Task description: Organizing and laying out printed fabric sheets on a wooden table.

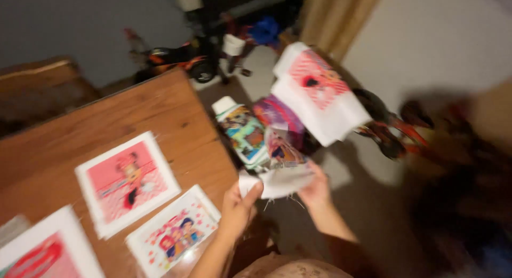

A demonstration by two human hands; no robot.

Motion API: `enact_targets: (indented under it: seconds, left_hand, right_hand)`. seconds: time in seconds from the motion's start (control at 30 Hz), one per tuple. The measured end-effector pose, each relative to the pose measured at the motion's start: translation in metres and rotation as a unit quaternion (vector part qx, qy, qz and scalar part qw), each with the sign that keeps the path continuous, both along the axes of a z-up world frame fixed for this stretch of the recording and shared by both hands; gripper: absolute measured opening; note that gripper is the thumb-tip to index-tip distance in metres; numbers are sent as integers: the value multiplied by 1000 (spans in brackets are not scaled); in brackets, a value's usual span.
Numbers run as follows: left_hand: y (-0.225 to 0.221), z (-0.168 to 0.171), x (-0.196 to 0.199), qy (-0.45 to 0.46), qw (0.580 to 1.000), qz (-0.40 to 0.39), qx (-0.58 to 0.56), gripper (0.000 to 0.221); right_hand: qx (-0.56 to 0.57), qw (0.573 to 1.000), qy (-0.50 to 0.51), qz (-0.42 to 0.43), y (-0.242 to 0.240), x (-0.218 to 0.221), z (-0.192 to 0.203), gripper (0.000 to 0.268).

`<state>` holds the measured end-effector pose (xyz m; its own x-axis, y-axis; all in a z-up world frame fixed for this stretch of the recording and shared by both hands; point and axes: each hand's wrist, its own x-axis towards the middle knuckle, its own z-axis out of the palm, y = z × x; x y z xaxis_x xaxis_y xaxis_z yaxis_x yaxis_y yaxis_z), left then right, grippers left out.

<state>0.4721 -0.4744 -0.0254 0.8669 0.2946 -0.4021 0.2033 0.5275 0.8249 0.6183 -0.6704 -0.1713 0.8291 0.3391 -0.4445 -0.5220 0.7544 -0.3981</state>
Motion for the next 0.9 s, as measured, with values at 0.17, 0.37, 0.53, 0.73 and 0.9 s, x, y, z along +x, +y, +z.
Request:
enact_targets:
  seconds: [0.17, 0.37, 0.53, 0.73, 0.9]
  left_hand:
    - [70, 20, -144, 8, 964, 156, 215, 12]
    - [169, 37, -323, 283, 872, 332, 224, 22]
    - [302, 87, -364, 126, 864, 468, 133, 47]
    - [504, 30, -460, 78, 823, 542, 150, 37]
    - [494, 91, -503, -9, 796, 566, 214, 28]
  right_hand:
    - [-107, 990, -17, 95, -7, -21, 87, 40]
    - [-144, 939, -162, 268, 92, -50, 129, 22]
    - [-164, 858, -195, 446, 310, -109, 151, 26]
    - [-117, 864, -269, 410, 486, -205, 181, 25]
    - [-99, 854, -296, 416, 504, -278, 183, 33]
